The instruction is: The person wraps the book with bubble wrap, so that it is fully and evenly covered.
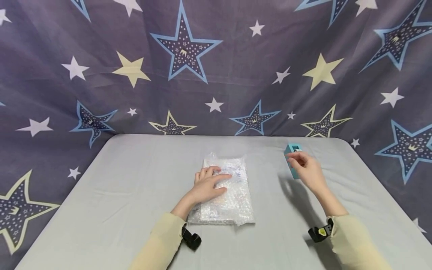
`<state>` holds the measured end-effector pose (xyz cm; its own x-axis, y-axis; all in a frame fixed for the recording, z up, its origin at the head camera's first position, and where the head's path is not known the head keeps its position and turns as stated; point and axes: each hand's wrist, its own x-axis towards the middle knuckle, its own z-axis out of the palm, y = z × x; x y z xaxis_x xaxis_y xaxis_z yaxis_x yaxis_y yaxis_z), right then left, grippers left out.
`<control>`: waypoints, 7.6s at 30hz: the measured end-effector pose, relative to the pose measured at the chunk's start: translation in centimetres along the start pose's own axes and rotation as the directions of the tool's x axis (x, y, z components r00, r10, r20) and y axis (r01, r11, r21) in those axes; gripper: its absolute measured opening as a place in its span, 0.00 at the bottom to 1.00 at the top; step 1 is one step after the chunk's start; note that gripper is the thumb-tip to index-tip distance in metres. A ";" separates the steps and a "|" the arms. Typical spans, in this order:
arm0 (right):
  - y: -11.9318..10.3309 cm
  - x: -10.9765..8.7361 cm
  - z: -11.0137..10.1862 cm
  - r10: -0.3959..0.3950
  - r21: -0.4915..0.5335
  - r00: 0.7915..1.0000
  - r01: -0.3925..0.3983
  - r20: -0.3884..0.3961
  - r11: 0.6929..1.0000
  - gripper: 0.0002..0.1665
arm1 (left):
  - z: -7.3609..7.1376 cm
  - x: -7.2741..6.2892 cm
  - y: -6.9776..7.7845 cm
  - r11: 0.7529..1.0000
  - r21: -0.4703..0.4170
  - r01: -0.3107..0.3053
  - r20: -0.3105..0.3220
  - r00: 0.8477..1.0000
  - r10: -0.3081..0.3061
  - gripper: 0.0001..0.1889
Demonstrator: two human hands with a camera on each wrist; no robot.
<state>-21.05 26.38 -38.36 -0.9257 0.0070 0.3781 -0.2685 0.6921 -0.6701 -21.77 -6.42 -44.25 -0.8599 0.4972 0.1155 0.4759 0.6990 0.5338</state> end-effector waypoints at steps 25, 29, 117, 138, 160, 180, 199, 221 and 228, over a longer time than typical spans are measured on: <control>3.1 0.2 -5.1 0.268 -0.225 0.954 -0.233 0.135 0.946 0.28 | 0.1 0.1 -0.3 0.999 -0.051 0.014 0.016 1.000 -0.013 0.24; 3.5 0.6 -5.0 0.374 -0.095 0.877 -0.363 0.301 0.927 0.34 | 0.2 0.1 -0.5 0.998 -0.054 0.015 0.020 1.000 -0.014 0.24; 1.7 3.6 -3.8 0.606 0.273 0.606 -0.787 0.515 0.554 0.40 | 0.2 0.1 -0.4 1.000 0.006 0.013 0.002 1.000 -0.013 0.24; 2.2 3.1 -3.7 0.639 0.446 0.614 -0.785 0.464 0.430 0.12 | 0.5 0.1 -0.5 1.000 0.013 0.002 -0.015 1.000 -0.001 0.24; 3.1 1.8 -3.2 0.553 0.497 0.678 -0.733 0.485 0.464 0.41 | 0.5 -0.1 -0.4 1.000 0.005 -0.001 -0.018 1.000 0.001 0.24; 3.2 1.2 -2.5 0.599 0.548 0.694 -0.704 0.399 0.451 0.40 | 0.4 0.1 -0.3 1.000 0.003 -0.005 -0.024 1.000 0.005 0.24; 3.2 1.5 -2.4 0.651 0.606 0.632 -0.730 0.421 0.316 0.38 | 0.4 -0.1 -0.1 1.000 0.016 -0.007 -0.039 0.999 0.008 0.24; 2.5 1.7 -3.0 0.632 0.739 0.632 -0.660 0.449 0.135 0.07 | 0.4 -0.1 -0.2 1.000 0.028 0.001 -0.036 0.999 0.000 0.24; 2.7 1.1 -2.1 0.665 0.809 0.644 -0.579 0.379 0.100 0.07 | 0.4 0.0 -0.2 1.000 0.024 0.006 -0.038 0.999 -0.005 0.24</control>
<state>-22.22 29.78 -38.45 -0.8752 0.1915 -0.4442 0.2938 -0.5191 -0.8026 -21.78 -6.35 -44.71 -0.8686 0.4741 0.1444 0.4752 0.7142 0.5139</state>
